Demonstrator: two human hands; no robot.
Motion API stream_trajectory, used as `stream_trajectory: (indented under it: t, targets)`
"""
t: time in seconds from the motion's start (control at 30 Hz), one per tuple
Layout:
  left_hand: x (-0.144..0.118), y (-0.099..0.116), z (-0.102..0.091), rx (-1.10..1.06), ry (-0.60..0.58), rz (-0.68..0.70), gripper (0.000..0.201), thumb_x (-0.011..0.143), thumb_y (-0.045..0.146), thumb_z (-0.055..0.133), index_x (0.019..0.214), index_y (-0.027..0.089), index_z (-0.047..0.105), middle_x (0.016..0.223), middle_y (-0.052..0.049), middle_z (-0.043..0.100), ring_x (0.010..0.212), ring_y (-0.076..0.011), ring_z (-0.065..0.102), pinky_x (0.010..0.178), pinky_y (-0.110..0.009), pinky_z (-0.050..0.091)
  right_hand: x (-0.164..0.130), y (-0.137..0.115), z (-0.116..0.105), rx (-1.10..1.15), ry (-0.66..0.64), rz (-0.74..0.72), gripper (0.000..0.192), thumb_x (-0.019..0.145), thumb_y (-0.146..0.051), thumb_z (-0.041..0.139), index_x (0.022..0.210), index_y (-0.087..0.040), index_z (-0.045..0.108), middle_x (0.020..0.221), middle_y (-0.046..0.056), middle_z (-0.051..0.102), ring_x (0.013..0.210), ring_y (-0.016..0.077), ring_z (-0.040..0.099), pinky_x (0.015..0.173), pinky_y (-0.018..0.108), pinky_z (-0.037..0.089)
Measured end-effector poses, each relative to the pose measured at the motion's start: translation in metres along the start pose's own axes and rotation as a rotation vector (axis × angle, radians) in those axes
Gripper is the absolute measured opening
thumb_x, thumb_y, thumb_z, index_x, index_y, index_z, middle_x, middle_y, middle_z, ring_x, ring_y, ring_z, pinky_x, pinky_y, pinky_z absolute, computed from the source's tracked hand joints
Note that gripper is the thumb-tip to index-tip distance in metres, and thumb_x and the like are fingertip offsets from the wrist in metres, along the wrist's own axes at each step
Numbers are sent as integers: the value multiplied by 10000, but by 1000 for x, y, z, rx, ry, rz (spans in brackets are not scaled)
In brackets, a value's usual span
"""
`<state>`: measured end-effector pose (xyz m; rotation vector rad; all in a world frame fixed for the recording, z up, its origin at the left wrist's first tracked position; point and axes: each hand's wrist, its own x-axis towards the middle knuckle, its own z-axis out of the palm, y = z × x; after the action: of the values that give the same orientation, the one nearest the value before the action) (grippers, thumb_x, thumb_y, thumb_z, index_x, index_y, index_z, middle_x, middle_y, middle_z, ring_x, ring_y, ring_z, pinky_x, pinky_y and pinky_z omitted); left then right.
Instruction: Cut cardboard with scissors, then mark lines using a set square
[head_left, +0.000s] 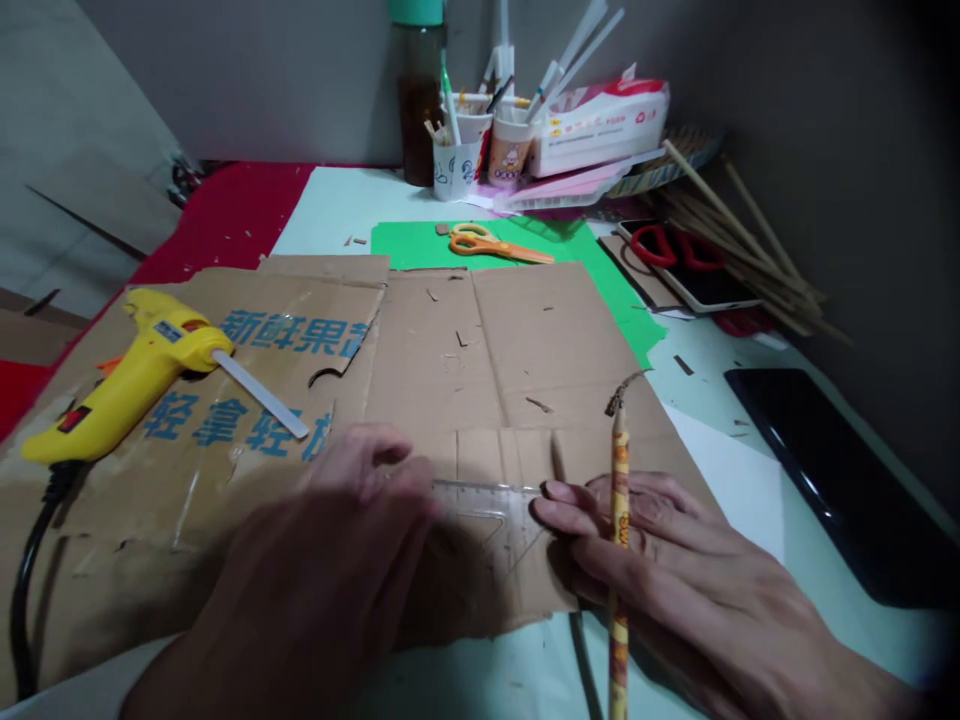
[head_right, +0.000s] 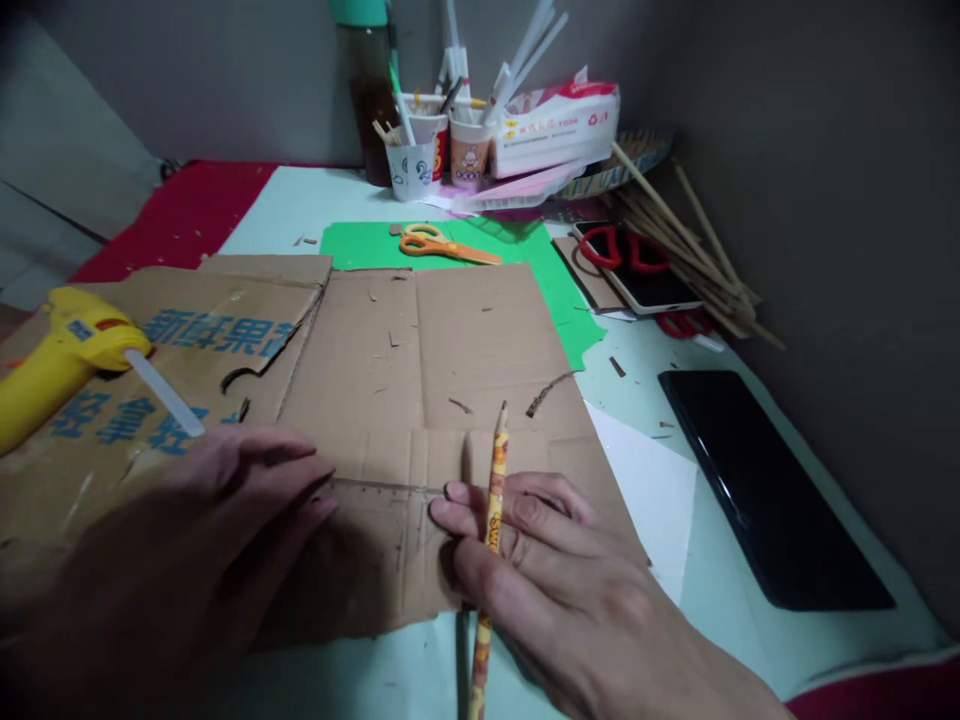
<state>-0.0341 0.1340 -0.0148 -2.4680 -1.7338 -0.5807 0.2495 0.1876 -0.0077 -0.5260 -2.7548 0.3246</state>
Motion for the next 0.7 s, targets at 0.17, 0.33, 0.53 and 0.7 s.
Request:
stream_trajectory:
  t: [0.17,0.33,0.53,0.7]
  targets:
    - [-15,17,4,29,107,322,283,990,107,418,1179,150,623,1174,-34,657,994,-207,556,859,-367,472,-14,1,4,-16,20,34,436,965,-64,466,1399,-96,500,1501,104,530,1459,195,397,1268,327,188]
    - [-16,28,14,23,54,492,249,1000,129,463,1161,153,651,1199,-39,683,1172,-221,531,1050,-404,402,-28,2,10,6,-32,120,558,956,-94,453,1509,-131,388,1561,64,459,1466,248,384,1260,403,255]
    - [-19,26,17,72,18,537,347,1010,121,382,1236,177,639,1262,-49,645,1228,-222,510,1088,-394,381,-40,4,11,-8,-77,199,599,951,-216,488,1538,-210,371,1546,66,477,1421,320,448,1199,519,369]
    - [-19,27,21,114,101,461,243,975,281,567,1160,159,669,1241,-38,636,1146,-199,540,939,-350,501,-39,2,18,35,-47,226,633,940,-208,422,1563,-284,342,1544,29,479,1424,307,447,1250,532,247]
